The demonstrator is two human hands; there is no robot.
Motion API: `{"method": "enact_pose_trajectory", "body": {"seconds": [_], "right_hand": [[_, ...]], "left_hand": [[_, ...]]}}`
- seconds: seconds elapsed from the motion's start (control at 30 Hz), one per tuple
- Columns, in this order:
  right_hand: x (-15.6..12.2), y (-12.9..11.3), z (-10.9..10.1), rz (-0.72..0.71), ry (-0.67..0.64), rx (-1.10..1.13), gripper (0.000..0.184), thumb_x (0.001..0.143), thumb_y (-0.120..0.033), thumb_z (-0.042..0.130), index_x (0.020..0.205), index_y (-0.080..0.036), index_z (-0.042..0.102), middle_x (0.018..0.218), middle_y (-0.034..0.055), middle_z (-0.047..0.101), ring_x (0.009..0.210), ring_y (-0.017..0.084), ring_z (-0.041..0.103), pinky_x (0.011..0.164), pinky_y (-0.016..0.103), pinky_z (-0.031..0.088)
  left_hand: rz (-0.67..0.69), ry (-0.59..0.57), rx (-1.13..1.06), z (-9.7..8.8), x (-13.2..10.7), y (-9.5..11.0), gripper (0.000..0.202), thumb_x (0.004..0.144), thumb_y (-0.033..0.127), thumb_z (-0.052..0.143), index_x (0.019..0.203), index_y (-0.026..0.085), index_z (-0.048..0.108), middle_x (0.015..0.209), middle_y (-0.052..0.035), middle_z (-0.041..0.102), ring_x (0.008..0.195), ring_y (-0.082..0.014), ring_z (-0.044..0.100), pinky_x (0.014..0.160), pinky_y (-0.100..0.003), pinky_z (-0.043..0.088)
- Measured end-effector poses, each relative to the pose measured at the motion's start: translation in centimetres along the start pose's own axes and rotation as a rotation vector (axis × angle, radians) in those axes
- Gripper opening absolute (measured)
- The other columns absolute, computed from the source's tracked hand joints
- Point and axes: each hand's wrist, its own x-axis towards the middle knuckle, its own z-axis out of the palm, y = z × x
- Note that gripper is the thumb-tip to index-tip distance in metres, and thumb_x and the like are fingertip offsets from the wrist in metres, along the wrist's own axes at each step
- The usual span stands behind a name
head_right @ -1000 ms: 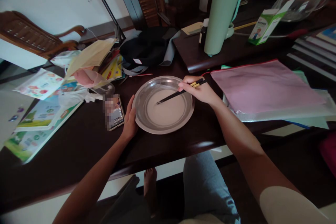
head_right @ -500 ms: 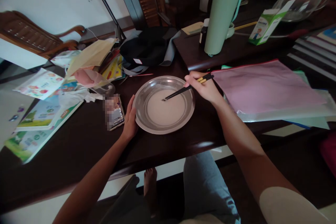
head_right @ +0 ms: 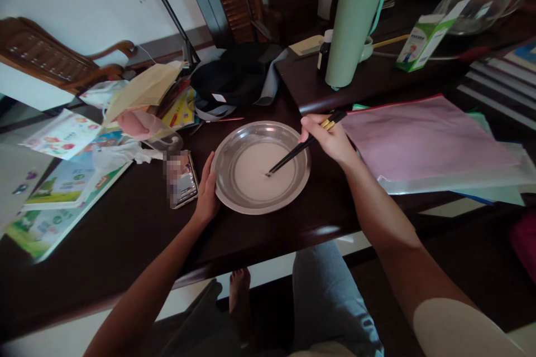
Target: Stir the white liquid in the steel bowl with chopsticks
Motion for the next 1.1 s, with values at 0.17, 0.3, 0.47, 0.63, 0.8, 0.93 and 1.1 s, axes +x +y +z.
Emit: {"method": "enact_pose_trajectory", "body": {"seconds": [0.17, 0.3, 0.47, 0.63, 0.8, 0.93, 1.1], "right_hand": [[-0.20, -0.64, 0.77, 0.002, -0.196, -0.076, 0.031, 0.088, -0.045, 0.061, 0.071, -0.021, 0.072, 0.073, 0.0028, 0.069, 0.071, 0.016, 0.063, 0.067, 0.029, 0.044], [0.04, -0.43, 0.34, -0.005, -0.025, -0.101, 0.034, 0.088, -0.046, 0.060, 0.066, -0.022, 0.069, 0.068, 0.0014, 0.067, 0.068, 0.015, 0.061, 0.067, 0.030, 0.043], [0.00, -0.29, 0.19, 0.019, -0.066, -0.014, 0.042, 0.091, -0.049, 0.055, 0.060, -0.023, 0.067, 0.063, 0.0013, 0.065, 0.065, 0.015, 0.060, 0.068, 0.031, 0.045], [-0.01, -0.64, 0.73, 0.009, -0.127, -0.136, 0.035, 0.086, -0.052, 0.061, 0.071, -0.022, 0.070, 0.074, 0.0028, 0.070, 0.072, 0.017, 0.064, 0.068, 0.030, 0.046], [0.25, 0.01, -0.07, 0.019, 0.076, -0.048, 0.047, 0.087, -0.056, 0.056, 0.056, -0.022, 0.062, 0.058, 0.0017, 0.062, 0.062, 0.016, 0.060, 0.066, 0.031, 0.046], [0.03, -0.37, 0.53, 0.031, -0.116, -0.065, 0.042, 0.088, -0.054, 0.057, 0.064, -0.022, 0.068, 0.067, 0.0027, 0.067, 0.068, 0.017, 0.063, 0.068, 0.031, 0.046], [0.15, -0.46, 0.49, 0.022, -0.020, -0.137, 0.038, 0.086, -0.054, 0.059, 0.067, -0.023, 0.068, 0.070, 0.0020, 0.069, 0.070, 0.017, 0.063, 0.069, 0.031, 0.046]], "left_hand": [[-0.006, -0.011, -0.001, -0.05, 0.03, -0.26, 0.059, 0.095, 0.053, 0.041, 0.150, 0.031, 0.034, 0.161, -0.0015, 0.032, 0.148, -0.0216, 0.029, 0.123, -0.041, 0.018], [-0.011, -0.005, 0.002, -0.02, 0.03, -0.16, 0.060, 0.095, 0.054, 0.042, 0.149, 0.031, 0.035, 0.161, -0.0022, 0.032, 0.148, -0.0224, 0.029, 0.123, -0.041, 0.018], [-0.012, -0.009, -0.003, -0.03, 0.01, -0.14, 0.059, 0.095, 0.053, 0.042, 0.149, 0.031, 0.035, 0.161, -0.0018, 0.032, 0.148, -0.0218, 0.029, 0.123, -0.041, 0.018], [-0.011, -0.008, -0.011, 0.01, 0.04, -0.16, 0.059, 0.095, 0.053, 0.042, 0.149, 0.031, 0.035, 0.161, -0.0015, 0.031, 0.149, -0.0214, 0.028, 0.123, -0.040, 0.018], [-0.011, 0.005, 0.005, 0.02, 0.03, 0.00, 0.059, 0.095, 0.053, 0.043, 0.149, 0.031, 0.037, 0.160, -0.0023, 0.033, 0.148, -0.0220, 0.029, 0.123, -0.041, 0.018], [-0.014, -0.004, -0.009, -0.08, 0.09, -0.38, 0.060, 0.095, 0.054, 0.042, 0.150, 0.031, 0.035, 0.161, -0.0023, 0.031, 0.148, -0.0223, 0.029, 0.123, -0.042, 0.018], [-0.017, -0.007, -0.008, -0.07, 0.08, -0.52, 0.058, 0.095, 0.053, 0.042, 0.149, 0.033, 0.036, 0.161, -0.0010, 0.031, 0.149, -0.0217, 0.027, 0.123, -0.041, 0.018]]}}
